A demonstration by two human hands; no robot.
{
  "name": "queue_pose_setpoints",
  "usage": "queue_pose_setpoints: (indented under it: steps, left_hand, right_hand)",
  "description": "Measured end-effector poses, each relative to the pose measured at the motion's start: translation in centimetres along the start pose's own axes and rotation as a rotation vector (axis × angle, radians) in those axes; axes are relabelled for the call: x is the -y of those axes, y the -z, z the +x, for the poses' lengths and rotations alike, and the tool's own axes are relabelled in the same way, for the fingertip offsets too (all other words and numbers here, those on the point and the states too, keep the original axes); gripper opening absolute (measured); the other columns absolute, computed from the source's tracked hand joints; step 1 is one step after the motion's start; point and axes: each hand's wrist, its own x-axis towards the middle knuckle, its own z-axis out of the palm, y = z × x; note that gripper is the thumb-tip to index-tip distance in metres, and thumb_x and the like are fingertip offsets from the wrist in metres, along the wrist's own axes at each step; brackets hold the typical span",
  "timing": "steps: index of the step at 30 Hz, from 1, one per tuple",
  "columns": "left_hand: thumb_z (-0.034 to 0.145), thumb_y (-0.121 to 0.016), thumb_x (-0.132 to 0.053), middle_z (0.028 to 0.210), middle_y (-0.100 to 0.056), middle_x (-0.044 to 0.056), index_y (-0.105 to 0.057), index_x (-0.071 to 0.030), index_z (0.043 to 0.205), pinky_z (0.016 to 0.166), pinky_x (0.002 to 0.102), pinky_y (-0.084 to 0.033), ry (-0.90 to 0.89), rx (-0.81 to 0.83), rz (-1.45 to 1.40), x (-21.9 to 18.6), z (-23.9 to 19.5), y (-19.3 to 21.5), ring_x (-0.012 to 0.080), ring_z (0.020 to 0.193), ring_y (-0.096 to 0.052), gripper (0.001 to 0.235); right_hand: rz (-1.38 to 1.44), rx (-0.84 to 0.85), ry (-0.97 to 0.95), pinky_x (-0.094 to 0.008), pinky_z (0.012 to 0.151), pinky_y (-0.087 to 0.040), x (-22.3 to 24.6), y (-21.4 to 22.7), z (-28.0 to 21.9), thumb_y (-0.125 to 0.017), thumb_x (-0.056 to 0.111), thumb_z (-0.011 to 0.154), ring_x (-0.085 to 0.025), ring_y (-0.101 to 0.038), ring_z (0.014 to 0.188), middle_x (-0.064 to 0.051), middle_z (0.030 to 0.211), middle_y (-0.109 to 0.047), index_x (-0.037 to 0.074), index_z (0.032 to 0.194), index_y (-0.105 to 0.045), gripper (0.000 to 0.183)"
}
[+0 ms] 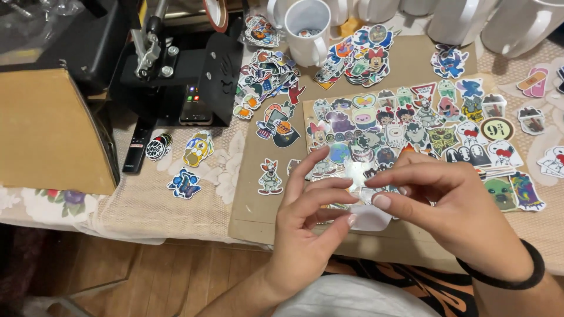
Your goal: The person is organizing a collection of stickers by peeling off their backings and sticking them onto a clear plastic sheet.
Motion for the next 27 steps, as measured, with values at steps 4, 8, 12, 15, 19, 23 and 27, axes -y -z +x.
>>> queue_pose_setpoints:
  steps: [4,8,12,15,19,23,27]
  left_hand:
    - [0.088,-0.068,-0.004,0.157,-0.037,0.018,-0.067,-0.022,0.107,0.087,0.027,-0.066,0.011,0.006,-0.001,0.0,-0.1,0.0,0.0173,0.123,-0.064,0.026]
    - [0.089,-0.069,-0.004,0.156,-0.039,0.018,-0.067,-0.025,0.108,0.083,0.025,-0.066,0.007,0.003,0.026,0.0,0.0,-0.1,0.0159,0.125,-0.064,0.028]
    - [0.091,-0.067,-0.002,0.159,-0.033,0.016,-0.065,-0.017,0.121,0.088,0.026,-0.065,0.038,0.006,-0.013,-0.1,0.0,-0.2,0.0170,0.127,-0.059,0.033]
    - [0.089,-0.067,0.007,0.163,-0.026,0.014,-0.040,-0.013,0.148,0.086,0.031,-0.065,-0.015,-0.070,-0.116,0.6,-0.2,-0.9,0.0282,0.124,-0.064,0.068]
    - [0.089,-0.068,0.007,0.166,-0.020,0.012,-0.034,-0.012,0.151,0.084,0.033,-0.063,-0.056,-0.187,-0.258,0.9,0.5,-1.3,0.0286,0.125,-0.060,0.074]
    - [0.092,-0.066,0.010,0.167,-0.018,0.015,-0.033,-0.011,0.151,0.087,0.037,-0.063,-0.140,-0.237,-0.274,0.4,0.1,-2.0,0.0329,0.130,-0.058,0.071]
    - [0.093,-0.067,0.008,0.169,-0.016,0.017,-0.033,-0.014,0.151,0.093,0.038,-0.062,-0.203,-0.255,-0.241,-0.2,0.0,-2.2,0.0326,0.127,-0.060,0.070]
  right_hand:
    - [0.014,-0.027,0.036,-0.025,0.054,-0.034,0.5,-0.4,0.1,-0.082,0.008,0.076,-0.014,-0.051,0.063,-0.007,0.068,-0.062,0.004,0.090,-0.086,0.015]
    - [-0.006,-0.031,0.054,-0.024,0.051,-0.029,0.6,-0.3,0.1,-0.082,0.007,0.077,-0.011,-0.043,0.058,-0.005,0.064,-0.061,0.007,0.084,-0.085,0.008]
    - [-0.035,-0.121,0.116,-0.022,0.053,-0.028,1.0,-0.6,-0.5,-0.079,0.006,0.079,-0.010,-0.043,0.059,-0.006,0.067,-0.061,0.004,0.083,-0.081,0.005]
    - [0.127,-0.299,0.136,-0.024,0.066,-0.035,-0.5,-1.0,-1.7,-0.072,-0.002,0.085,-0.014,-0.050,0.071,-0.010,0.077,-0.063,-0.001,0.087,-0.071,0.002]
    - [0.437,-0.378,0.160,-0.025,0.080,-0.043,-4.5,-2.7,-3.4,-0.068,0.000,0.087,-0.015,-0.056,0.082,-0.009,0.085,-0.067,0.001,0.095,-0.070,0.008]
    - [0.577,-0.378,0.055,-0.029,0.083,-0.049,-6.2,-4.1,-3.8,-0.072,0.001,0.082,-0.018,-0.063,0.085,-0.012,0.088,-0.071,-0.002,0.093,-0.072,0.011]
    - [0.598,-0.346,0.093,-0.027,0.078,-0.047,-5.6,-4.5,-3.4,-0.074,0.004,0.081,-0.014,-0.058,0.075,-0.007,0.080,-0.066,0.002,0.089,-0.072,0.008]
